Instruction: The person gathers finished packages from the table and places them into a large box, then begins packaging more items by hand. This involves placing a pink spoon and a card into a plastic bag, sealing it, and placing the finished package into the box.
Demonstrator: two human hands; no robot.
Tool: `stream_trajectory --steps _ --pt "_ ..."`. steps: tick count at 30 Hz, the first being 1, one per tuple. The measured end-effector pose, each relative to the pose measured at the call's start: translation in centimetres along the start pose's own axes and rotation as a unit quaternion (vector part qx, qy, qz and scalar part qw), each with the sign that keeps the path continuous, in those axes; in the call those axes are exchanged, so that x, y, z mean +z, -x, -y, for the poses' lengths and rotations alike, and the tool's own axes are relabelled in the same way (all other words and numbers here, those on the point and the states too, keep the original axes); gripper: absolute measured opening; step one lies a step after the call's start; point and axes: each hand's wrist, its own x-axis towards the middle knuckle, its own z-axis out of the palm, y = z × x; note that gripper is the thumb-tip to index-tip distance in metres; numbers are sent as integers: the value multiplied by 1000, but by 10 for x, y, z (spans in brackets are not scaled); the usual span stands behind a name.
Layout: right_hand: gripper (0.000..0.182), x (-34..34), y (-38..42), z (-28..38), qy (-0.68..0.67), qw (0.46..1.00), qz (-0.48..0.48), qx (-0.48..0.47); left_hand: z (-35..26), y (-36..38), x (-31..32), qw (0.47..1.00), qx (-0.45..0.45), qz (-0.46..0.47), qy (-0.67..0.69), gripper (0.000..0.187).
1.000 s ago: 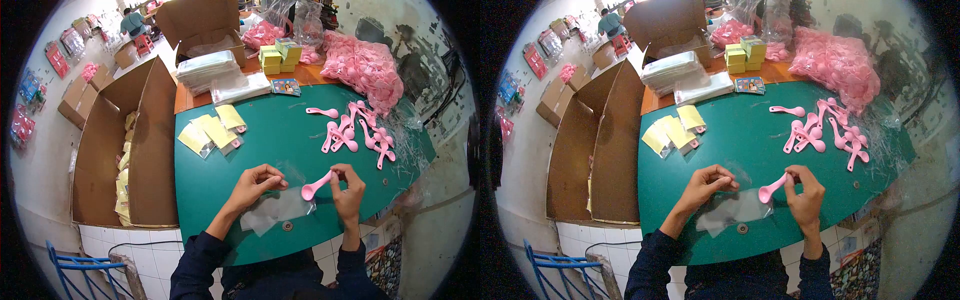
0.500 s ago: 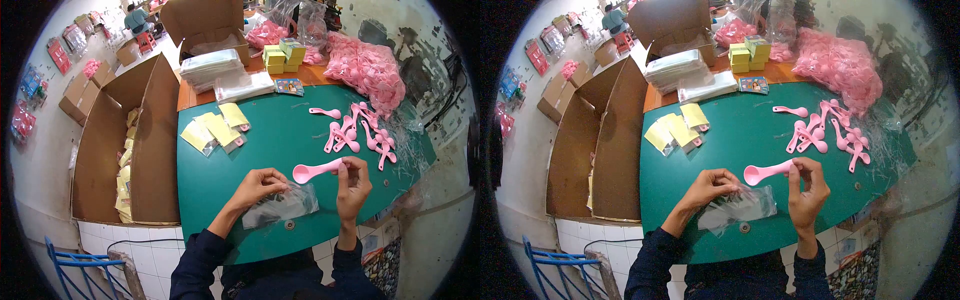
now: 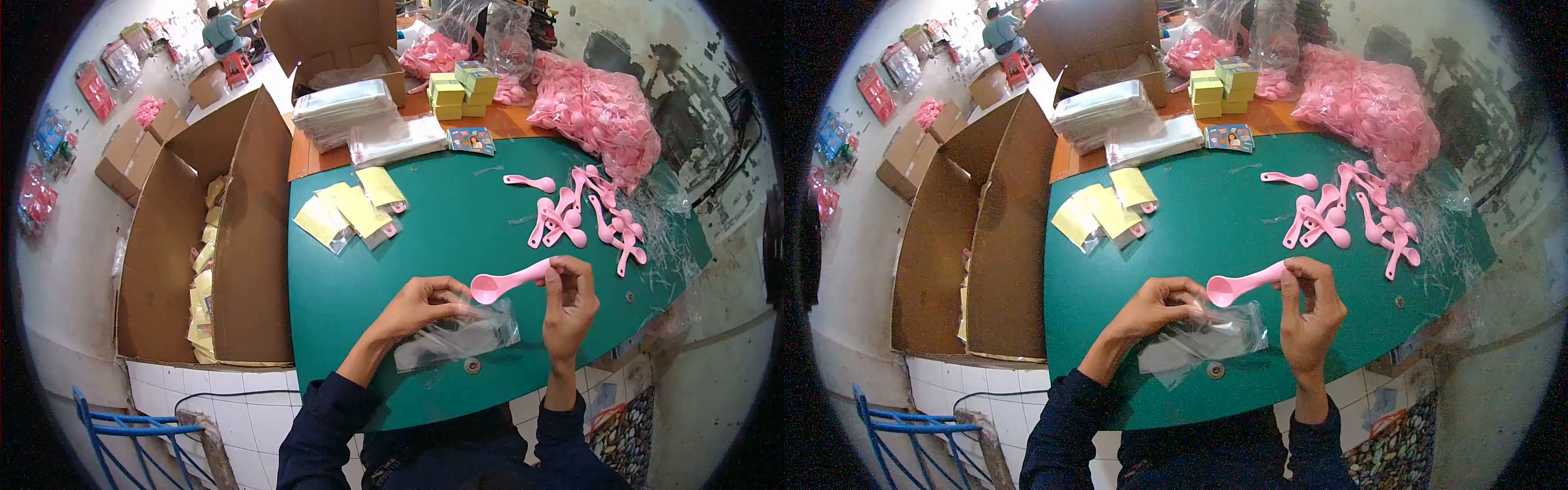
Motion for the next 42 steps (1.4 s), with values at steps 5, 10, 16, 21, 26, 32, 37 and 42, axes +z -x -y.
stream_trajectory --steps 5,10,16,21,26,32,37,42 --pt "8 1 2 3 -4 1000 12 10 12 -4 -1 1000 13 -23 11 23" --pt "8 -2 1 2 -2 999 39 16 6 -2 0 999 0 -33 8 25" --pt "8 1 3 2 -12 999 38 6 11 -3 -2 1000 19 1 1 29" --pt "8 -4 1 4 4 998 57 19 6 -3 -2 998 55 -17 -8 33" --pt "7 3 3 7 -16 999 11 29 7 -3 3 998 62 -13 14 33" --pt "7 3 5 6 1 1000 14 11 8 -3 3 999 38 -18 14 34" --pt "8 3 6 5 -2 1000 -3 2 4 -2 2 998 37 -27 34 38" --pt "8 2 5 2 -7 1000 -3 0 7 -3 3 996 51 -12 66 41"
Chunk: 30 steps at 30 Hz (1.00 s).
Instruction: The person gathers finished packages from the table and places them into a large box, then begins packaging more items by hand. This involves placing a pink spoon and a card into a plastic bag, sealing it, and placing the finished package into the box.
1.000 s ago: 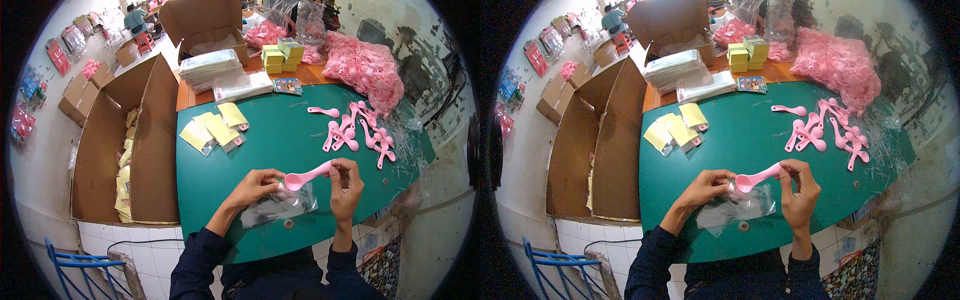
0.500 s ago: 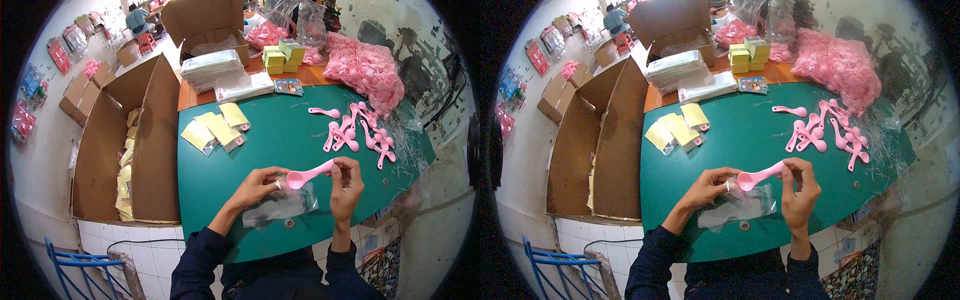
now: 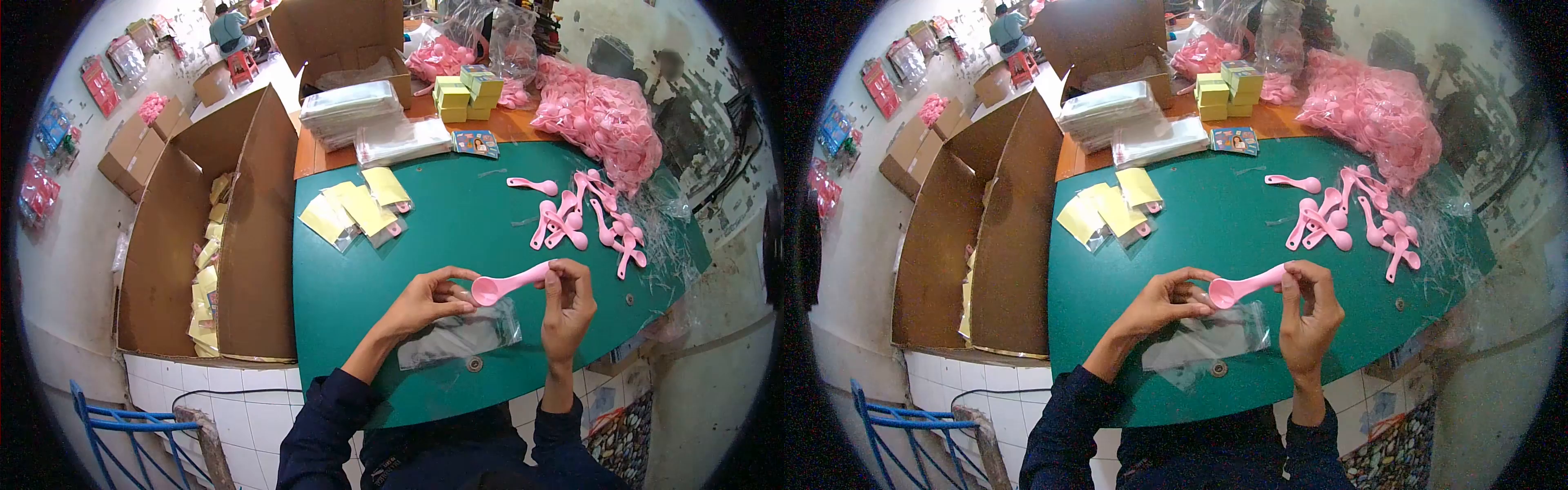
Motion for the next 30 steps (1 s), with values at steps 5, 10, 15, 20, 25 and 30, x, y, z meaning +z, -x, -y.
stream_trajectory --steps 5,10,15,20,25,30 --pt "8 0 0 0 -7 1000 17 13 1 0 1 1000 -2 -1 -17 41" --pt "10 -1 -1 5 -4 998 55 31 -4 1 3 1000 -16 -10 -14 40" --pt "16 3 -22 10 -35 975 211 60 -22 -5 13 999 25 -7 19 41" --pt "20 1 -76 28 -44 984 170 33 -66 -25 16 1000 10 -17 -14 42" --pt "27 6 -103 35 7 967 228 -115 -85 -34 9 995 44 -18 -85 37" --pt "72 54 -157 -18 -181 919 323 -137 -94 -38 -6 993 105 -62 1 33"
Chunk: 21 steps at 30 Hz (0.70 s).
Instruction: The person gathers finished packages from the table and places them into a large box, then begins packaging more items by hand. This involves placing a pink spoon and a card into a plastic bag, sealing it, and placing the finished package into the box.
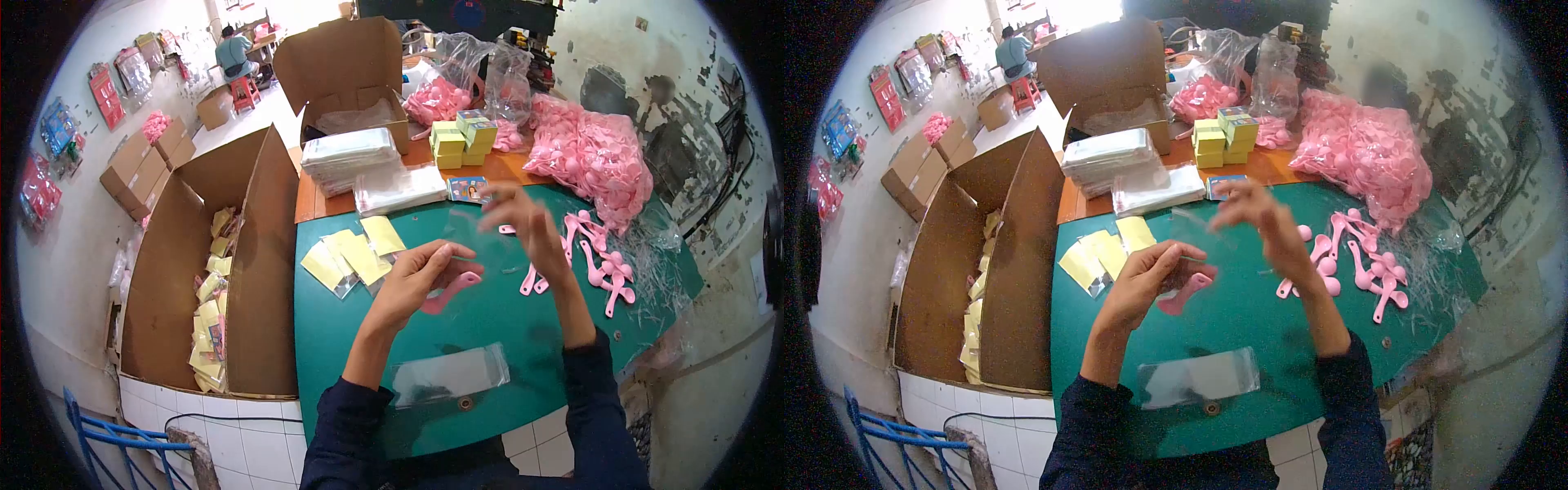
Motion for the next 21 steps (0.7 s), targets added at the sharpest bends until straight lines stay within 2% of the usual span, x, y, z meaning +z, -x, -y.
stream_trajectory --steps 2,3,4,6,9,10,13,16,19,20,21 --pt "66 -24 -25 -69 7 978 -126 165 -11 5 -4 1000 3 25 -1 33" --pt "62 -43 -34 -121 137 955 -114 237 -18 10 -8 998 2 58 -10 34" --pt "59 -56 -37 -167 264 910 -99 304 -23 13 -11 996 2 90 -19 34" --pt "54 -53 -40 -206 383 827 -92 402 -25 14 -19 991 35 125 -15 34" --pt "50 -35 -23 -246 528 794 -150 262 -23 15 -31 988 54 141 -18 35" --pt "39 -36 -28 -241 473 820 -103 305 -23 15 -34 989 42 139 -18 35" --pt "28 -28 -28 -225 646 728 -176 148 -22 14 -35 994 -12 109 -17 35" --pt "18 -29 -26 -203 569 785 -162 184 -11 9 -36 993 -59 90 -51 34" --pt "16 -48 -17 -195 484 857 -141 109 11 2 -46 989 -71 89 -93 34" --pt "14 -50 -12 -185 420 891 -148 90 15 1 -50 988 -80 86 -96 34" --pt "13 -45 -8 -160 357 917 -138 114 19 0 -54 987 -90 84 -99 33"
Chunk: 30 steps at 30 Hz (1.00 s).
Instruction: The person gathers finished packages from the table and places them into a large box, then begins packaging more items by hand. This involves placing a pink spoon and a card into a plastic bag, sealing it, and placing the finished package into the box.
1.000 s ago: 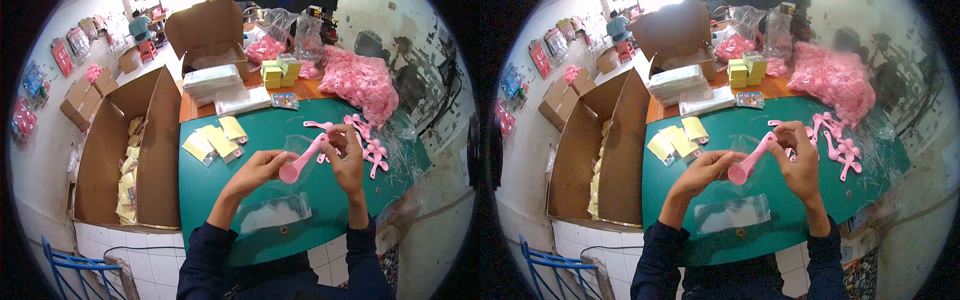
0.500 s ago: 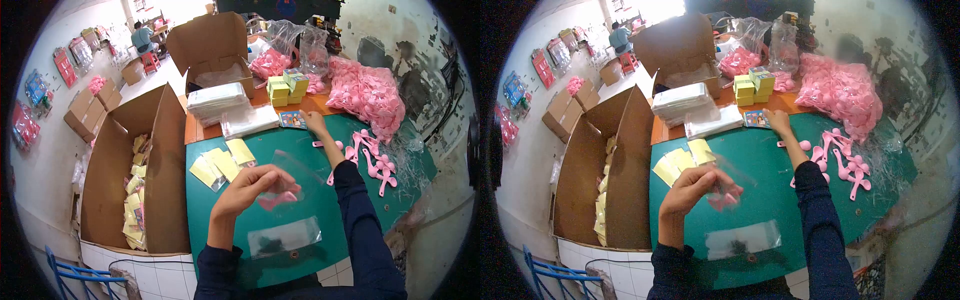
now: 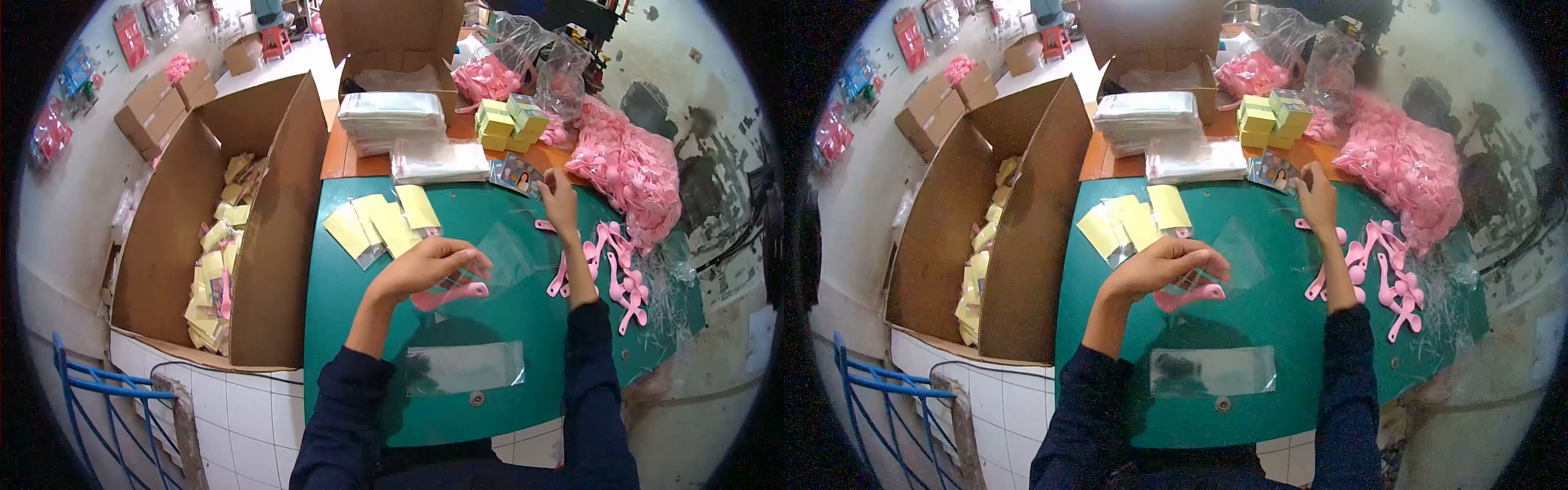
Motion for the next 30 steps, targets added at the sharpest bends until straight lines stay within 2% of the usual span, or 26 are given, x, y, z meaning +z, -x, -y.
stream_trajectory --steps 2,5,8,9,12,13,16,17,20,24,28,30 --pt "11 -32 22 52 -122 989 56 55 7 -2 -5 1000 -12 -13 0 34" --pt "13 -74 56 124 -257 954 73 138 17 -5 -5 1000 -14 -8 17 34" --pt "16 -90 77 143 -220 963 64 144 11 -5 -1 999 -33 -2 -27 34" --pt "14 -95 80 151 -193 964 89 161 16 -6 0 1000 -13 5 -14 34" --pt "13 -96 87 153 -197 948 182 170 23 -9 2 999 -22 -23 -26 33" --pt "12 -95 89 149 -182 949 207 152 21 -8 2 997 -59 -33 -36 32" --pt "12 -95 91 145 -176 940 255 143 26 -9 -2 991 -68 -27 -114 31" --pt "12 -98 90 147 -165 940 269 132 33 -10 -1 995 -48 -46 -78 30" --pt "13 -101 89 145 -153 939 268 153 23 -8 1 996 -51 -29 -74 30" --pt "11 -92 96 146 -185 919 314 152 26 -12 8 989 -48 1 -140 29" --pt "11 -84 100 134 -244 876 382 165 27 -16 14 974 21 8 -226 29" --pt "13 -81 101 132 -258 864 399 167 25 -16 18 974 16 5 -228 32"
